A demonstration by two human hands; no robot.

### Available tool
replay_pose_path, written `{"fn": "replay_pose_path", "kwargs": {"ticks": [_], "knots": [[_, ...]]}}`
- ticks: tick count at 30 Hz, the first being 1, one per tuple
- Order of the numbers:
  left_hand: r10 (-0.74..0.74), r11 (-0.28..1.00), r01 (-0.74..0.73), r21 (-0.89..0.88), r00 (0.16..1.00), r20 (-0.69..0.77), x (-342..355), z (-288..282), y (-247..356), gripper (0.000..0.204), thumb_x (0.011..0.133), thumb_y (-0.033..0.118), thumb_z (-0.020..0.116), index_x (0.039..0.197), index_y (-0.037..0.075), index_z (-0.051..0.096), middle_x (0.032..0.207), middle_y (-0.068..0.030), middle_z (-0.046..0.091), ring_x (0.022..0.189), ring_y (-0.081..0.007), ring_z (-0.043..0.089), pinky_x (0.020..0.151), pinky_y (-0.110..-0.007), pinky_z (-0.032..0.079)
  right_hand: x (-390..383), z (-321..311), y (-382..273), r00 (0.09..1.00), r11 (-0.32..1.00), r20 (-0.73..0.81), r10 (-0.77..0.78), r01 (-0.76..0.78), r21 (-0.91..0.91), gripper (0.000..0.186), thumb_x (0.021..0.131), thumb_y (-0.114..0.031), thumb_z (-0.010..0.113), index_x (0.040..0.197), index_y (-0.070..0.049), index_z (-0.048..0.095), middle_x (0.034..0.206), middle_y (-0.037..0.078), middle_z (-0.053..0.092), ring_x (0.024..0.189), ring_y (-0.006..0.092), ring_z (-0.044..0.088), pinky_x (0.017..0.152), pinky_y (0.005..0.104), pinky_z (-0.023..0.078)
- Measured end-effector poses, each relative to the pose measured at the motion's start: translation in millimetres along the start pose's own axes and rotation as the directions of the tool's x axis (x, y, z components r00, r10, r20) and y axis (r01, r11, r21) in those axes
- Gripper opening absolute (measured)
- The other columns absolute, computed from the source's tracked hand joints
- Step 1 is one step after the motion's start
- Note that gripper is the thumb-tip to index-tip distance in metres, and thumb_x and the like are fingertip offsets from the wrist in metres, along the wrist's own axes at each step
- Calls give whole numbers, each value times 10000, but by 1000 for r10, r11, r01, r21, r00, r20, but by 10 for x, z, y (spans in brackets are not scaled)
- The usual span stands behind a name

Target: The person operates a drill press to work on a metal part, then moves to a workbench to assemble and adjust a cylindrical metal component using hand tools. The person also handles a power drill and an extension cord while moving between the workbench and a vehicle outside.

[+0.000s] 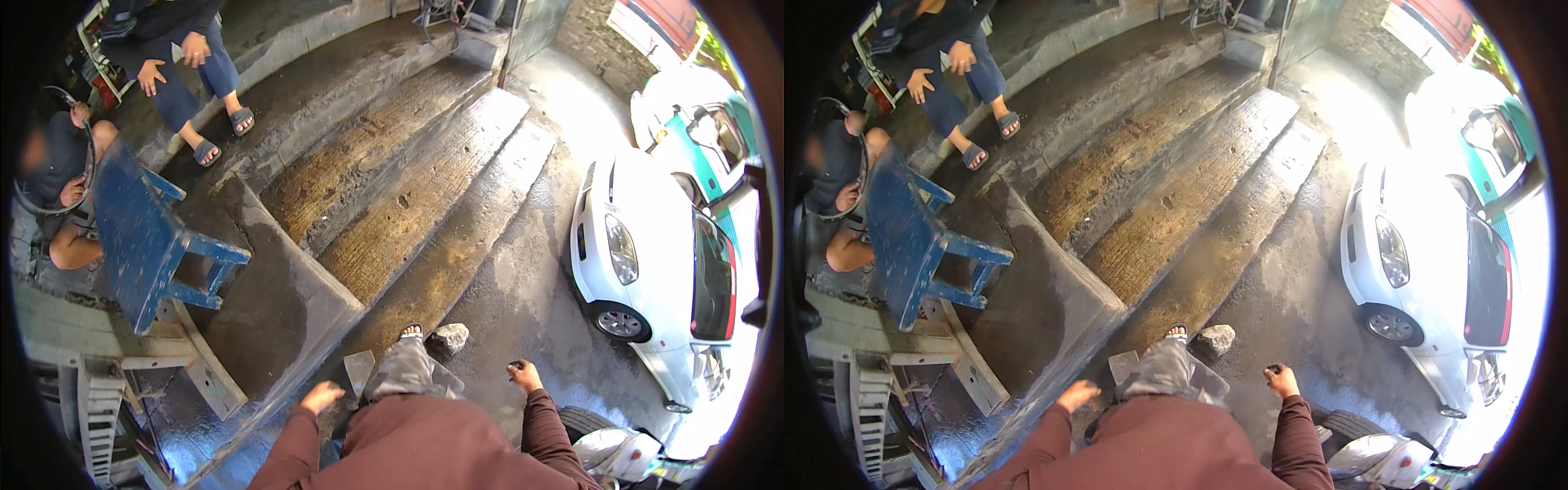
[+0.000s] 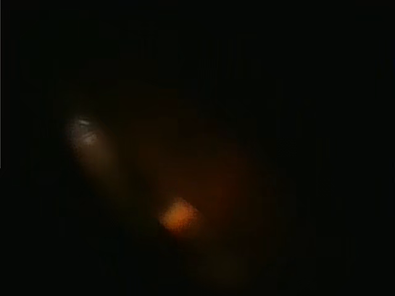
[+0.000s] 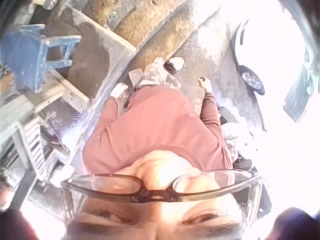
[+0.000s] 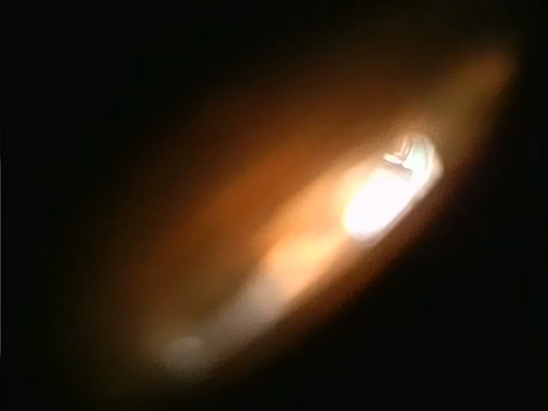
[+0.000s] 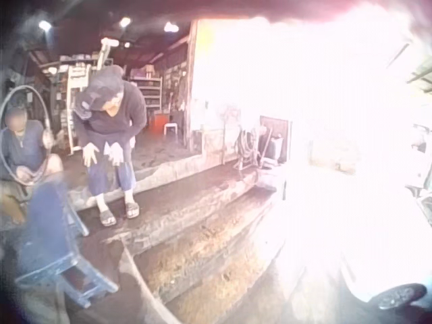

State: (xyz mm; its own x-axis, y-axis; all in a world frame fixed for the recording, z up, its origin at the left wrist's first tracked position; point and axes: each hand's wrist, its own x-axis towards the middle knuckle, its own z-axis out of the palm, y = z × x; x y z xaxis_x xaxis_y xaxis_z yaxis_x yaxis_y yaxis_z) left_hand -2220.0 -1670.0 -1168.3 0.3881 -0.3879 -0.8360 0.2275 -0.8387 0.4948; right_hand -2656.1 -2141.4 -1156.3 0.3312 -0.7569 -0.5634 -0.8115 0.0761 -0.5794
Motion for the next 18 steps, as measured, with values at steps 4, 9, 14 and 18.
{"fn": "replay_pose_path", "kwargs": {"ticks": [4,9,14,18], "knots": [[266,929,-280,244,960,92,750,-125,2012,527,899,364,761,1267,-6,687,1177,-215,749,1104,-334,708,953,-408,546,381,-248,-197,932,944,166,321,-329,22,324,943,-277,756,1085,15,757,837,125,760,687,230,720,625,401,571],[561,818,-555,154,828,3,1676,-399,4581,540,924,365,740,1290,-26,667,1270,-222,718,1188,-338,683,1021,-406,520,1185,-542,-234,833,837,95,546,-534,-120,292,956,-247,746,1014,37,776,852,126,763,696,251,712,609,431,568],[387,915,-344,210,895,-222,2701,-891,5459,636,922,405,738,1355,-46,620,1336,-246,681,1260,-387,637,1065,-419,496,2379,-687,-1884,889,856,247,386,-246,-454,363,949,-368,733,1056,-27,800,907,148,783,759,236,736,699,384,582],[-61,970,112,216,971,-230,2592,-1582,5278,590,860,418,730,1145,-99,721,1199,-349,689,1178,-464,658,977,-485,521,4246,-994,-2825,851,882,386,356,-170,-440,298,922,-324,678,1030,-79,810,863,131,784,748,256,762,691,389,598]]}}
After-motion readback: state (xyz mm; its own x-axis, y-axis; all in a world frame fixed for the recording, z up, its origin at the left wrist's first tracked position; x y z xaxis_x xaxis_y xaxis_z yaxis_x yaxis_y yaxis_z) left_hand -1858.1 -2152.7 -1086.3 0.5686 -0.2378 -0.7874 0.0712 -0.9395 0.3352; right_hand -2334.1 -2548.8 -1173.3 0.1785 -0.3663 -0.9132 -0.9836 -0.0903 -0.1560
